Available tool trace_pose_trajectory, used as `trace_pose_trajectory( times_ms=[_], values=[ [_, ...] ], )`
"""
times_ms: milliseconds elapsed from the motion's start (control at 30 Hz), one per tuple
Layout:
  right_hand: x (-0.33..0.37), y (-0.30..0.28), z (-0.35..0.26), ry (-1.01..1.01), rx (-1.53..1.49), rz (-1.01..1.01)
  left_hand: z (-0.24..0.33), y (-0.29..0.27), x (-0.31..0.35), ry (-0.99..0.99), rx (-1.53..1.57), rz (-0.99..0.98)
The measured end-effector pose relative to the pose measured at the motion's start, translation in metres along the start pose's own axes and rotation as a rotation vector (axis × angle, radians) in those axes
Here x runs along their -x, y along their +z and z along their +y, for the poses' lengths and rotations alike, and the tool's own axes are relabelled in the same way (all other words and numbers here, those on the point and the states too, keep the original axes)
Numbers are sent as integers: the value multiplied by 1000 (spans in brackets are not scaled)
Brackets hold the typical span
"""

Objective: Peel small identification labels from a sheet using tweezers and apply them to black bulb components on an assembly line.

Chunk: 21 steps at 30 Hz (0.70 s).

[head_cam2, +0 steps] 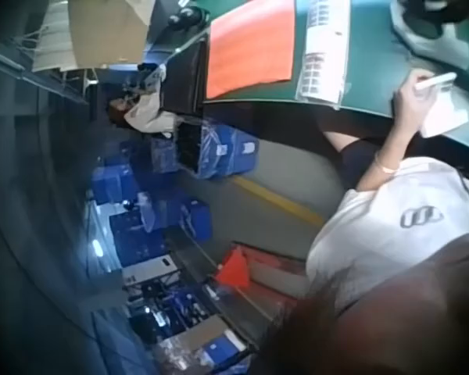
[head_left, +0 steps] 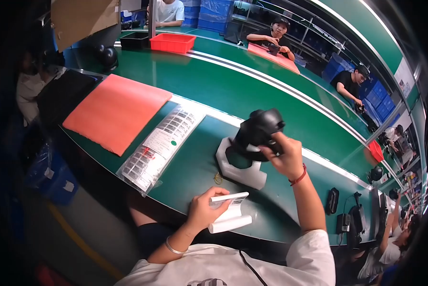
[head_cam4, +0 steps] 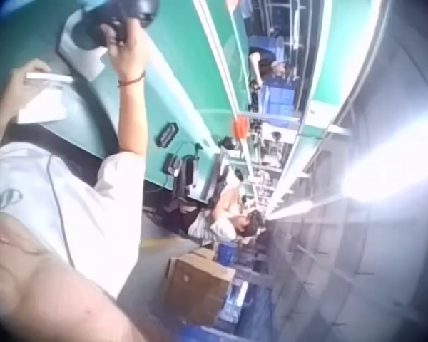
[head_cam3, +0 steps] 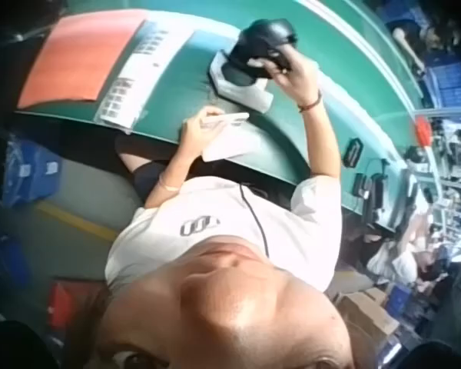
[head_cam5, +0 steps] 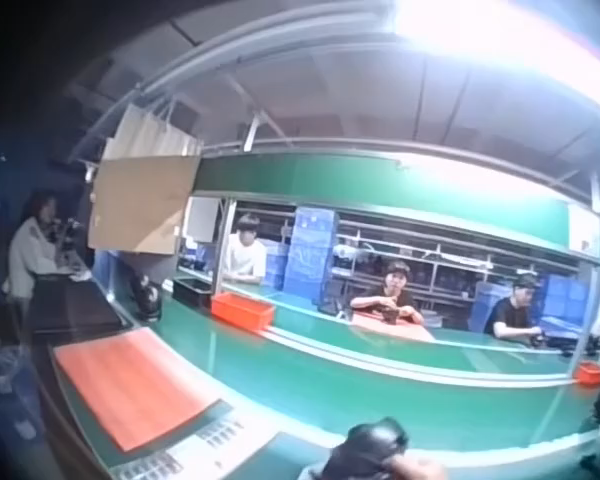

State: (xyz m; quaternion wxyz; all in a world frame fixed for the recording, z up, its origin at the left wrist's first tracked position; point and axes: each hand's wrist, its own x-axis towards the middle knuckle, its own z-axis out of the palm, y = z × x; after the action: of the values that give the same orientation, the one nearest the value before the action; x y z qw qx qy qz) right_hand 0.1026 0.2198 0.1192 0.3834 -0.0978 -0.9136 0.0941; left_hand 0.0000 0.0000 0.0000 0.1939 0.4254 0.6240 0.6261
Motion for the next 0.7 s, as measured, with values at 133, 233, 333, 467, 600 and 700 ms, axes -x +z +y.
trace_pose_trajectory(
  times_ms=[133, 233, 333, 467, 600, 700],
  values=[
    [6, 19, 51, 116, 227, 364, -1, -7, 0, 30, -23, -35],
    [27, 29, 114, 47, 487, 411, 0, 0, -1, 24, -10, -57],
    [58, 37, 156, 90, 699, 301, 1, 2, 0, 20, -16, -31],
    [66, 33, 179, 226, 731, 255, -1, 5, 1, 34, -53, -17],
    [69, 42, 180, 188, 730, 234, -2, 4, 0, 47, -82, -39],
    [68, 46, 180, 215, 721, 237, 0, 3, 0, 50, -83, -46]
  ],
)
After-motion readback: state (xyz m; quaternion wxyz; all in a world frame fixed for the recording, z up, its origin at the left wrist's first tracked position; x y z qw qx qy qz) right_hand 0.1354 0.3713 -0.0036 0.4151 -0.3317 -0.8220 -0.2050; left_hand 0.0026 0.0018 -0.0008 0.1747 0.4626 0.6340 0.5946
